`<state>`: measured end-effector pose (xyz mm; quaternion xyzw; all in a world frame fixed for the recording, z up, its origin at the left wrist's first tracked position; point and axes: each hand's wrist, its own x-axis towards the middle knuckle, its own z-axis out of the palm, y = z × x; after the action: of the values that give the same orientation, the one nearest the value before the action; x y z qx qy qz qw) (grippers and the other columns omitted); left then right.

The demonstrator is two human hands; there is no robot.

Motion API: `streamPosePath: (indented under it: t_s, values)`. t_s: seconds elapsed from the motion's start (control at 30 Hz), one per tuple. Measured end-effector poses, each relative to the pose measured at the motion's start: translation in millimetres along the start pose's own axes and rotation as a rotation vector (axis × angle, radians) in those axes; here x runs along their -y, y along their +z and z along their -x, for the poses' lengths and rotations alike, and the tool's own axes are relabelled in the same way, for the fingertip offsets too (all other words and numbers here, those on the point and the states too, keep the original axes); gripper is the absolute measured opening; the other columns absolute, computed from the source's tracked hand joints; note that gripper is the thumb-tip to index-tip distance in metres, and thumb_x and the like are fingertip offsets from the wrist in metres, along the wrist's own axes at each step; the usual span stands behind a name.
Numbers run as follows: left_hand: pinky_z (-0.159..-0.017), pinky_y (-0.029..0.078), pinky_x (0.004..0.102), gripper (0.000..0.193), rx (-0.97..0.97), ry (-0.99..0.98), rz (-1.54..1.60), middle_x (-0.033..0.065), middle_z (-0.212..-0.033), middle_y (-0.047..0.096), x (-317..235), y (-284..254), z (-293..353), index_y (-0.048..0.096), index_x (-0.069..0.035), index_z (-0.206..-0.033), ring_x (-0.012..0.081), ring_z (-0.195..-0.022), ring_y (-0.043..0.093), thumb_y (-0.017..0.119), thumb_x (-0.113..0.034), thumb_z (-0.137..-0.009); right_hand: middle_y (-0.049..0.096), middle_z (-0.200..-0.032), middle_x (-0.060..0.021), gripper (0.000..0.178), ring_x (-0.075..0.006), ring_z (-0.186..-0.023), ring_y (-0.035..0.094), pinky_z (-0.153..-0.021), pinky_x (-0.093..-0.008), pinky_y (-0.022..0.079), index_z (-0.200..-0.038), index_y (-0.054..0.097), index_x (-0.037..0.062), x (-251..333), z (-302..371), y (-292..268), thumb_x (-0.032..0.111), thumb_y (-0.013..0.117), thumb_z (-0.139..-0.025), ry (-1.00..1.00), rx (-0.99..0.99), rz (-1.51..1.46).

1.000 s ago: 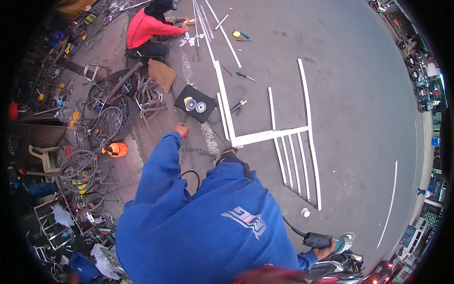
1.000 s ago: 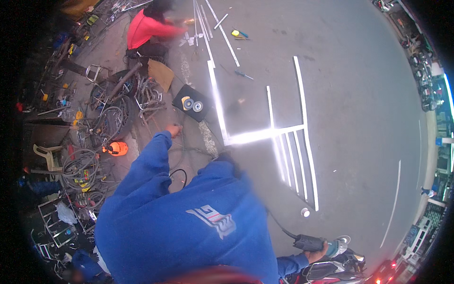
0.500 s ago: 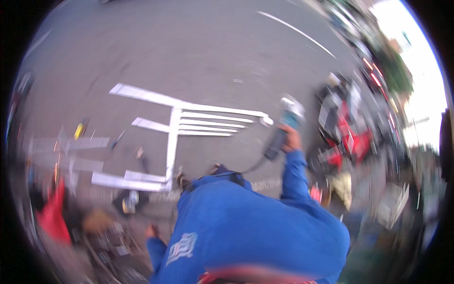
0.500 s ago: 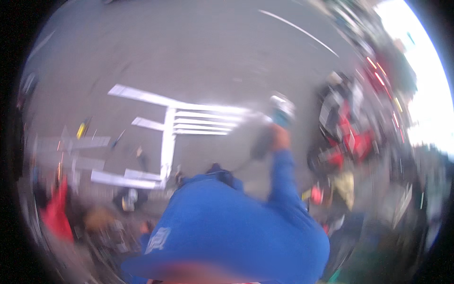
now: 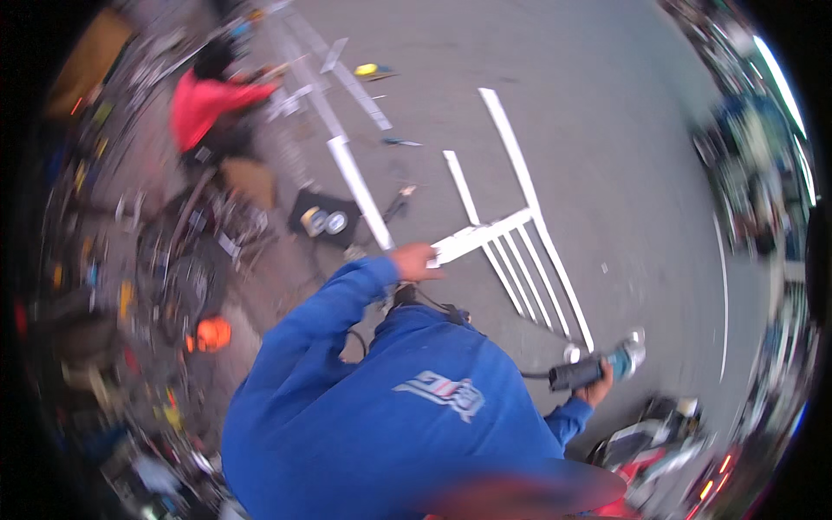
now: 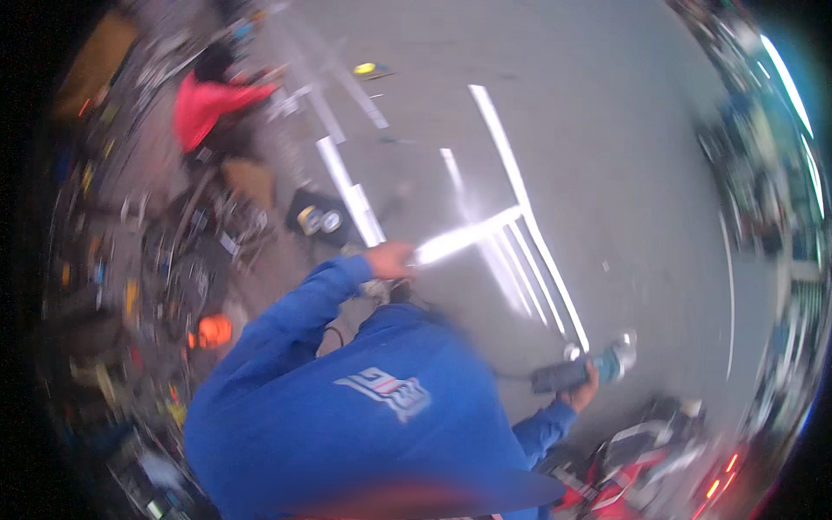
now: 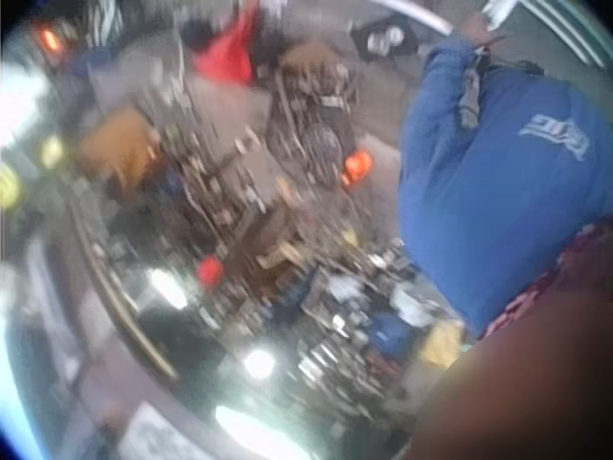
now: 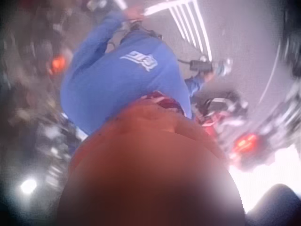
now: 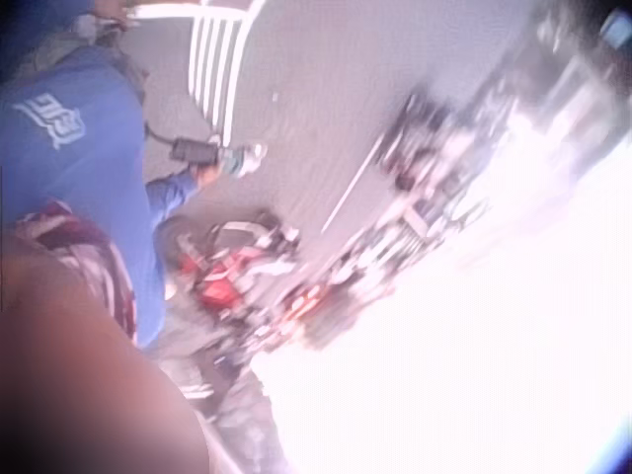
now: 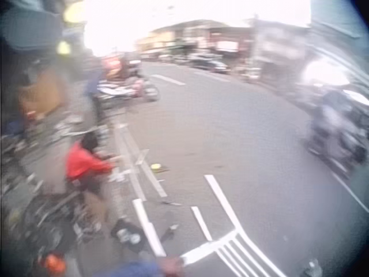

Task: The person uses an angle grinder to smooth the edges of a white metal frame on the ground. They reposition the frame and continue grinding different sections while another person works nearby.

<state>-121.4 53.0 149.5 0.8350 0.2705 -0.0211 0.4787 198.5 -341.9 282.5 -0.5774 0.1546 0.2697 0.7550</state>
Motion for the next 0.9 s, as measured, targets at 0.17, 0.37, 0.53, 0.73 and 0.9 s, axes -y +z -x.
streamPosePath:
  t_s: [0.17, 0.37, 0.53, 0.73, 0.9]
  values:
    - [-0.072, 0.052, 0.0377, 0.039, -0.053, 0.258, 0.193, 0.0094, -0.084, 0.070, -111.0, 3.8, 3.2, 0.064, -0.010, -0.111, 0.0252, -0.079, 0.067, 0.072, -0.027, -0.076, 0.064, -0.098, -0.0116, 0.036, -0.0268, -0.088, 0.064, -0.080, -0.0442, 0.054, -0.107, 0.058, 0.0021, 0.5, -25.2, 16.9, 0.025, 0.065, -0.080, 0.021, 0.031, 0.070]
    - [-0.090, 0.049, 0.0447, 0.074, 0.147, 0.761, 0.075, 0.0147, -0.134, 0.050, -184.4, 45.2, -5.7, 0.048, -0.020, -0.137, 0.0343, -0.108, 0.059, 0.078, -0.029, -0.070, 0.063, -0.096, -0.0128, 0.035, -0.0264, -0.090, 0.062, -0.084, -0.0425, 0.052, -0.106, 0.057, 0.0012, -3.4, -43.8, 51.3, 0.024, 0.065, -0.080, 0.072, 0.167, 0.044]
    - [-0.106, 0.036, 0.0523, 0.071, 0.330, 0.862, -0.058, 0.0218, -0.150, 0.031, -221.7, 45.7, -9.4, 0.039, -0.021, -0.145, 0.0382, -0.135, 0.038, 0.070, -0.025, -0.082, 0.061, -0.094, -0.0124, 0.038, -0.0268, -0.089, 0.062, -0.083, -0.0417, 0.051, -0.108, 0.054, 0.0000, -21.3, -36.0, 89.6, 0.024, 0.065, -0.079, 0.073, 0.159, -0.009]
    - [-0.092, 0.050, 0.0448, 0.046, 0.392, 0.759, -0.164, 0.0262, -0.135, 0.047, -235.5, 67.9, -20.3, 0.052, -0.012, -0.132, 0.0396, -0.114, 0.057, 0.061, -0.022, -0.088, 0.061, -0.093, -0.0117, 0.037, -0.0246, -0.086, 0.061, -0.077, -0.0384, 0.052, -0.105, 0.055, 0.0008, -27.1, -20.2, 90.9, 0.025, 0.065, -0.079, 0.129, 0.224, 0.057]
    - [-0.093, 0.048, 0.0477, 0.047, 0.161, 0.912, -0.154, 0.0253, -0.133, 0.049, -218.8, 92.7, -19.5, 0.050, -0.002, -0.132, 0.0384, -0.114, 0.057, 0.059, -0.019, -0.089, 0.063, -0.093, -0.0118, 0.037, -0.0250, -0.085, 0.062, -0.077, -0.0382, 0.053, -0.105, 0.056, 0.0007, -29.7, -12.9, 81.2, 0.025, 0.066, -0.079, 0.148, 0.204, -0.011]
